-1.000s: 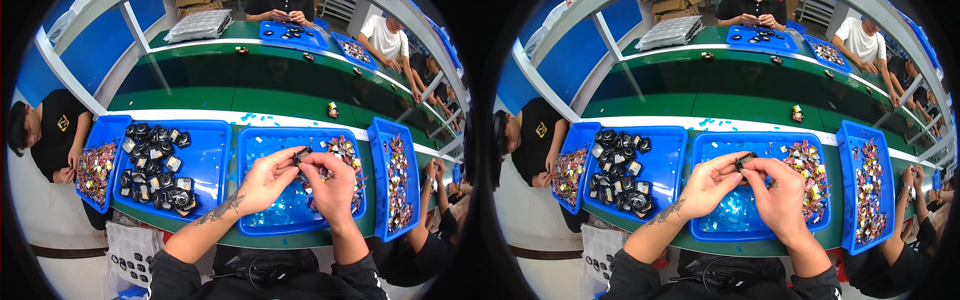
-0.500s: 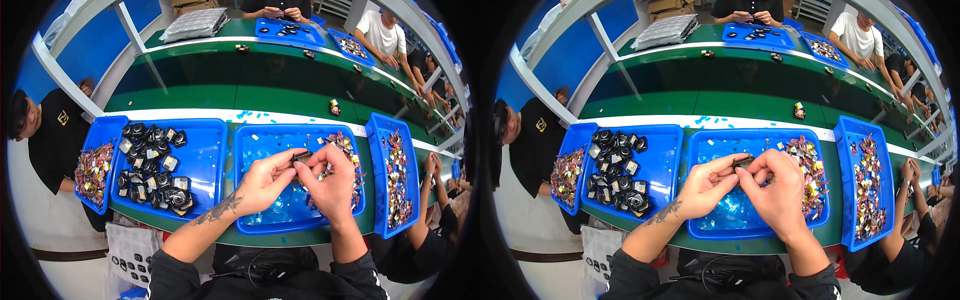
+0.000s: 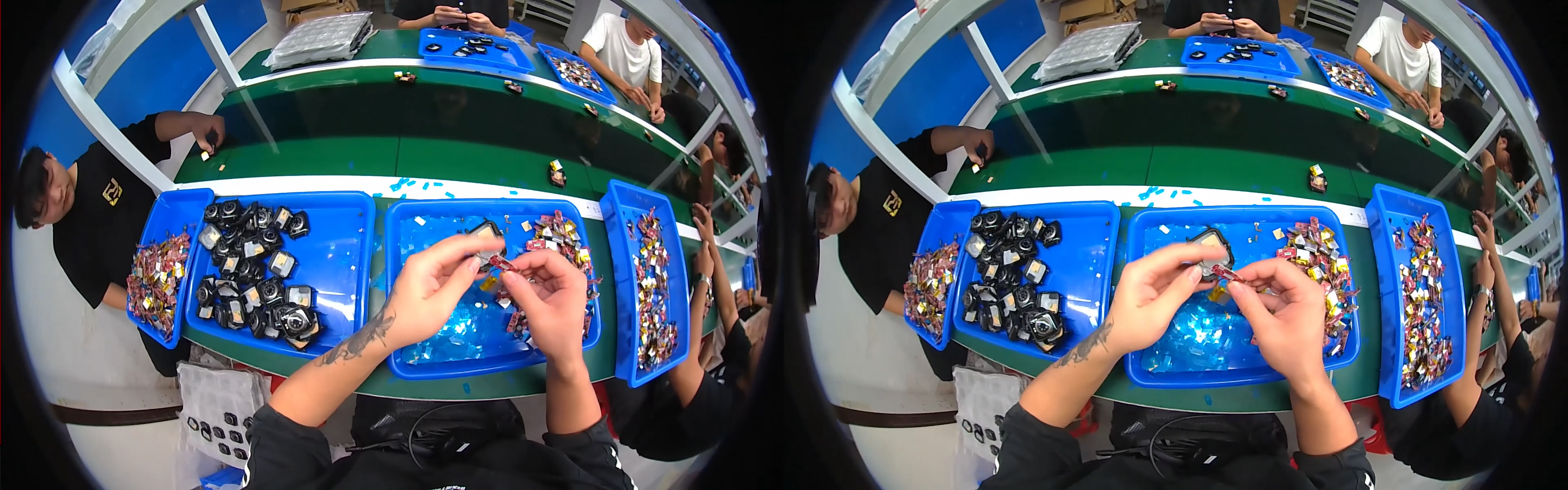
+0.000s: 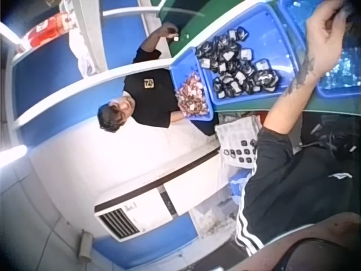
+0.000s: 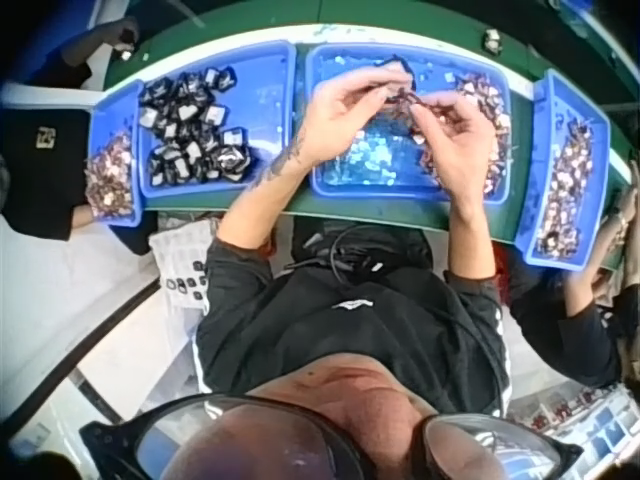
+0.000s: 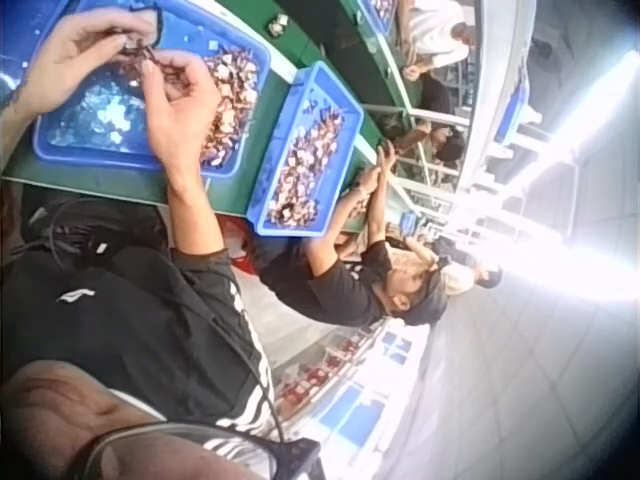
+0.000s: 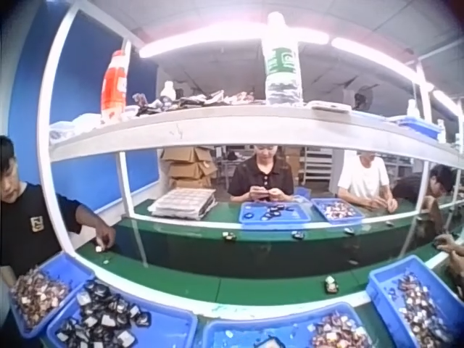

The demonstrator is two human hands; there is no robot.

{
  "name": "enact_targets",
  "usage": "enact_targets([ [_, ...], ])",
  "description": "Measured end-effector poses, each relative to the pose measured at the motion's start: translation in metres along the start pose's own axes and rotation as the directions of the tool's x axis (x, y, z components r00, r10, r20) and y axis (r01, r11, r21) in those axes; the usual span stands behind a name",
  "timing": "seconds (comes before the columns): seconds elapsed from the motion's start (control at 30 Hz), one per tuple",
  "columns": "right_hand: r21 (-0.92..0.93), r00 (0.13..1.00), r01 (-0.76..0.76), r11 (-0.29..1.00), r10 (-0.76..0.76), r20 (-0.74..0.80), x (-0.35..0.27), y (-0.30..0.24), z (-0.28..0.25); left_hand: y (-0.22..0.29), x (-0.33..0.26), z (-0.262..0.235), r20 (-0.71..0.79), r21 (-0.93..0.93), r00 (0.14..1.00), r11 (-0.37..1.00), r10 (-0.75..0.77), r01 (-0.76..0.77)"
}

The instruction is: Manually assembling small electronic parts into housing components on a production line.

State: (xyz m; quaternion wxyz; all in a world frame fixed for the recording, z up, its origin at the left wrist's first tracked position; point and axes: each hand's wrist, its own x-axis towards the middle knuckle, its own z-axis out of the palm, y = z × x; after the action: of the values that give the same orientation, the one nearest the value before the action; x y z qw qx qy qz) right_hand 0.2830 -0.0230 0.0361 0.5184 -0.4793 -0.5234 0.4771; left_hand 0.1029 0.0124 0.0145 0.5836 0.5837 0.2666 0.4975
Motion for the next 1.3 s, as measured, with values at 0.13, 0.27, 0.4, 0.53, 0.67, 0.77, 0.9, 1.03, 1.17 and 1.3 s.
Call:
enact_targets([
  [0.13, 0.161, 0.998, -0.068, 0.985, 0.067, 0.007, 0.001, -0.008, -0.001, 0.014, 0.001, -0.003, 0.089, 0.518, 0.961, 0.812, 0.263, -0.270],
  [0.27, 0.108, 0.993, -0.106, 0.989, 0.099, 0.069, -0.003, -0.012, -0.006, 0.007, -0.001, -0.002, 0.078, 0.594, 0.931, 0.734, 0.356, -0.330],
  [0.4, 0.097, 0.999, -0.048, 0.994, 0.048, 0.006, -0.007, -0.013, -0.005, 0.009, -0.001, -0.001, 0.104, 0.621, 0.928, 0.705, 0.358, -0.342],
  [0.53, -0.144, 0.993, 0.110, 0.983, -0.114, -0.019, -0.007, -0.016, -0.010, 0.015, -0.002, 0.001, 0.104, 0.609, 0.949, 0.735, 0.298, -0.298],
  [0.67, -0.571, 0.869, 0.476, 0.669, -0.456, 0.189, 0.002, -0.022, -0.017, 0.009, -0.002, -0.002, 0.069, 0.459, 0.979, 0.865, 0.192, -0.202],
  [0.77, -0.530, 0.917, 0.399, 0.749, -0.343, 0.205, 0.002, -0.025, -0.021, 0.006, -0.003, -0.002, 0.069, 0.227, 0.997, 0.973, 0.036, -0.051],
  [0.9, -0.353, 0.984, 0.136, 0.926, -0.083, 0.160, -0.003, -0.020, -0.023, 0.004, -0.004, -0.002, 0.063, 0.032, 0.982, 0.983, -0.180, 0.179],
  [1.03, -0.046, 0.999, 0.033, 0.998, -0.031, 0.043, -0.005, -0.014, -0.009, 0.003, -0.003, -0.004, 0.069, -0.038, 0.957, 0.957, -0.283, 0.286],
  [1.17, -0.112, 0.996, 0.081, 0.990, -0.084, -0.022, -0.004, -0.009, 0.002, 0.003, -0.003, 0.002, 0.056, -0.058, 0.978, 0.977, -0.200, 0.203],
  [1.3, -0.140, 0.992, 0.120, 0.983, -0.125, -0.031, 0.000, -0.007, 0.004, 0.005, -0.005, 0.003, 0.013, -0.062, 0.982, 0.980, -0.189, 0.189],
])
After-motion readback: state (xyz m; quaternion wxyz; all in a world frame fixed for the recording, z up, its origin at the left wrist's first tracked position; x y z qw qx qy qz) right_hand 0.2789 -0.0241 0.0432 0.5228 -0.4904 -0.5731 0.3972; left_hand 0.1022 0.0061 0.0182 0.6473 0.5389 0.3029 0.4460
